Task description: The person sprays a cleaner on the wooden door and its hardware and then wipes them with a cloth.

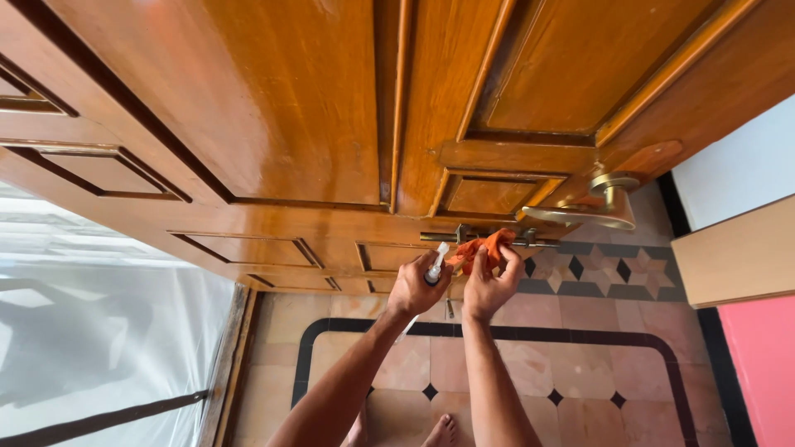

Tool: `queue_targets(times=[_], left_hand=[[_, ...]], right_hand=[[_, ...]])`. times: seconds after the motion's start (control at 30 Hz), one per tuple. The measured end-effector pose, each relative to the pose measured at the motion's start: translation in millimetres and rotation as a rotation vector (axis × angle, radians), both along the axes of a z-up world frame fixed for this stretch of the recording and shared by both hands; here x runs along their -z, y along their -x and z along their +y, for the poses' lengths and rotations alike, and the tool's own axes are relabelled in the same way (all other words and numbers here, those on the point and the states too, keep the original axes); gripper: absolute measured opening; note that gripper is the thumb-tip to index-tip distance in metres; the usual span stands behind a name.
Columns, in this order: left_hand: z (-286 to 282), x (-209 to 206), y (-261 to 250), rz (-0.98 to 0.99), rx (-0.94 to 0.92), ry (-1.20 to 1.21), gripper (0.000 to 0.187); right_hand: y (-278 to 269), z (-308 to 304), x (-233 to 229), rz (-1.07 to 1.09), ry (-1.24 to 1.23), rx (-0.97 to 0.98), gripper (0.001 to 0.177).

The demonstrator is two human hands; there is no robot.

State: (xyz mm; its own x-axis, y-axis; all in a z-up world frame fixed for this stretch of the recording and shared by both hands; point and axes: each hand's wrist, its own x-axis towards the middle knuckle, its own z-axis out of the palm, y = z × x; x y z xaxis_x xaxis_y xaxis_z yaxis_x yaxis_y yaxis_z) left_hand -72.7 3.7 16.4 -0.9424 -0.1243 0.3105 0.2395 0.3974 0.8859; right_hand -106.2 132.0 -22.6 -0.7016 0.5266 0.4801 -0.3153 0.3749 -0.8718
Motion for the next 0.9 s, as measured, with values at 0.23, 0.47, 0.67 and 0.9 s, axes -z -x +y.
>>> queue_targets(times=[0.23, 0.47, 0.67, 0.9], left_hand=[[6.6, 23.1, 4.5, -0.035, -0.011, 0.047, 0.020], [11.6, 31.4, 8.1, -0.040, 0.000, 0.025, 0.020], [13.1, 35.0, 11.3, -0.023, 0.014, 0.022, 0.019], [11.8, 45.3, 17.5, -0.057, 0.028, 0.067, 0.021]], right_hand=[[4.5, -5.0, 18.9, 0.067, 0.243, -0.072, 0.024], [7.4, -6.8, 33.3, 0.089, 0.396, -0.112, 0.022], [5.6, -11.5, 47.9, 0.098, 0.486, -0.114, 0.023], [13.8, -7.1, 107.1, -0.099, 0.573, -0.178, 0.018]])
